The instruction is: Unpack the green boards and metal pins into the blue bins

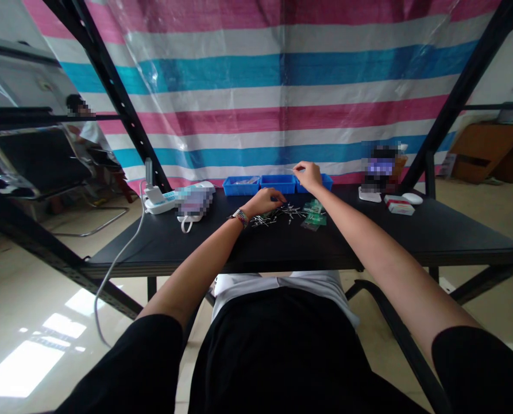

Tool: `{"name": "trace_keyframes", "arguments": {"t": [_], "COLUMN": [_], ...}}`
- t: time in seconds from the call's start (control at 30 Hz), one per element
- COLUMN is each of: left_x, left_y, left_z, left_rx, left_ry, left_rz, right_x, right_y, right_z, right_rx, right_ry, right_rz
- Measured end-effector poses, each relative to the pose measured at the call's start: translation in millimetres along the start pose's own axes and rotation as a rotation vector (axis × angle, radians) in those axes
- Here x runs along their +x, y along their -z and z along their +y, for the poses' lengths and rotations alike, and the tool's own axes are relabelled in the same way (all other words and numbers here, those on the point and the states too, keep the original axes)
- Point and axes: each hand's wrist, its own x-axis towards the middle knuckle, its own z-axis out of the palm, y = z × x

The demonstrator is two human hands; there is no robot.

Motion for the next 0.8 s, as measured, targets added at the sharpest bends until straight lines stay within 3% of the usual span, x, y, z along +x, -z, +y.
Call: {"name": "trace_keyframes", "arguments": {"t": [0.2, 0.37, 0.5, 0.63, 0.8], "left_x": [0.0, -1.0, 1.3, 6.1, 7.5], "left_y": [-3.3, -5.2, -7.7, -11.5, -13.1], "left_z": [-1.2, -1.9, -9.9, -20.0, -19.3], "left_rx": [0.033, 0.099, 0.147, 0.178, 0.161], "left_ry": [0.010, -0.038, -0.055, -0.079, -0.097], "left_rz": [-0.058, -0.039, -0.045, -0.035, -0.013], "right_x": [-4.3, -28.1, -44.0, -50.3, -55.3], "right_y": [-1.8, 11.2, 12.2, 10.5, 10.0], "right_z": [-3.1, -3.1, 0.2, -0.6, -5.2], "right_rx": [-0.093, 0.020, -0.018, -0.090, -0.130], "right_ry": [0.067, 0.182, 0.176, 0.171, 0.200], "right_rz": [-0.021, -0.278, -0.445, -0.544, -0.557]}}
